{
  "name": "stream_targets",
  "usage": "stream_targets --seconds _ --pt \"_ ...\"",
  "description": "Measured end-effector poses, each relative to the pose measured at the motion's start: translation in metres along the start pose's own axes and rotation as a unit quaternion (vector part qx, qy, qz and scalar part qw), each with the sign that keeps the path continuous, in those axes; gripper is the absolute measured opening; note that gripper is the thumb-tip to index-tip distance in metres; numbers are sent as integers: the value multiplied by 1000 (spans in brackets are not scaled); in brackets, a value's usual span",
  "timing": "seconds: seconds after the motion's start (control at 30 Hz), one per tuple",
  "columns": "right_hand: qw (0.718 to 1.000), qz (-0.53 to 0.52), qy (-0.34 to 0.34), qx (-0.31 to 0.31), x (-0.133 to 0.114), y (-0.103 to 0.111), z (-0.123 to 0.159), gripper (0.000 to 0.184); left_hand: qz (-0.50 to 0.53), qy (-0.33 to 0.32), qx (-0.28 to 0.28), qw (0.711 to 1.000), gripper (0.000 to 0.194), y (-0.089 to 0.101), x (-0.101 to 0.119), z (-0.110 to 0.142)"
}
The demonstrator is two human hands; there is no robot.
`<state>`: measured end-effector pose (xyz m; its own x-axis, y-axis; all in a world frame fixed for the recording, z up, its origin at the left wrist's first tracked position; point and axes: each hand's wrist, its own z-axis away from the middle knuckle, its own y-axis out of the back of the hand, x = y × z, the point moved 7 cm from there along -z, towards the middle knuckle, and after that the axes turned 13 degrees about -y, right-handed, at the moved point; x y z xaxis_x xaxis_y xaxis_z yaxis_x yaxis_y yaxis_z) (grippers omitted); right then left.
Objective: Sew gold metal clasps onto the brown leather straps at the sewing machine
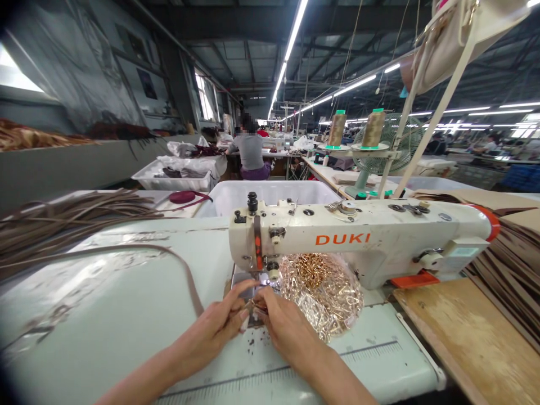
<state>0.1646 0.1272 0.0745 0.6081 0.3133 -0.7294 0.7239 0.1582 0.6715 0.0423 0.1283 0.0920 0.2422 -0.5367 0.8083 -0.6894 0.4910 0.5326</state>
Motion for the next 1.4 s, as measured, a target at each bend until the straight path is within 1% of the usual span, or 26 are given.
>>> stream_targets --seconds 0.07,0.13,0.23,0.3,0.37,0.4,0.47,0.53,0.63,0.7,0.73,0.8,0.87,0.93,1.0,1.07,1.17,1.2,1.27,1.33,1.4 --pt "1000 18 0 21 2 -5 1 23 14 3 14 1000 39 -4 -2 0" --pt "998 39 4 57 1 -10 3 29 9 10 33 999 36 -8 -8 1" --pt "992 70 22 104 -4 -15 7 33 -33 13 53 998 31 -10 -20 4" --pt "991 75 36 109 -8 -16 9 35 -63 6 46 997 29 -10 -24 6" --pt "994 49 42 91 -10 -13 7 33 -83 4 25 996 29 -10 -27 6" --pt "996 27 38 76 -10 -10 5 30 -89 4 14 996 28 -9 -26 6" --pt "999 -25 19 35 -8 -3 0 22 -98 2 -6 995 24 -7 -24 5" --pt "996 -83 -8 -16 -4 4 -4 21 -101 -4 -22 995 21 -5 -19 4" --pt "975 -196 -34 -95 0 8 -6 26 -84 -16 -34 996 15 -3 -13 2" --pt "959 -250 -47 -122 0 9 -6 29 -64 -20 -31 997 15 -2 -11 2" --pt "960 -248 -50 -123 0 10 -6 29 -65 -21 -29 997 16 -2 -12 2" --pt "977 -180 -49 -105 -3 11 -7 24 -97 -17 -30 995 18 -3 -15 2" --pt "994 -69 -40 -69 -8 12 -9 16 -142 -11 -35 989 17 -5 -21 3" --pt "998 17 -34 -42 -11 10 -10 9 -155 -3 -42 987 11 -9 -27 5" --pt "997 62 -32 -36 -12 5 -11 11 -127 -6 -36 991 5 -12 -29 6" --pt "995 86 -29 -44 -9 0 -11 16 -81 -14 -31 996 3 -14 -27 6" --pt "991 128 -19 -37 -5 -4 -9 15 -39 -26 -42 998 7 -12 -21 4" --pt "989 143 -17 -30 -4 -4 -9 13 -43 -26 -42 998 8 -9 -19 3" --pt "987 157 -20 -13 -4 -3 -7 11 -69 -7 -25 997 8 -1 -20 3" --pt "990 136 -34 1 -4 -1 -6 12 -99 30 1 995 9 7 -23 4" --pt "994 97 -53 6 -4 1 -5 15 -114 53 22 992 14 12 -26 5"
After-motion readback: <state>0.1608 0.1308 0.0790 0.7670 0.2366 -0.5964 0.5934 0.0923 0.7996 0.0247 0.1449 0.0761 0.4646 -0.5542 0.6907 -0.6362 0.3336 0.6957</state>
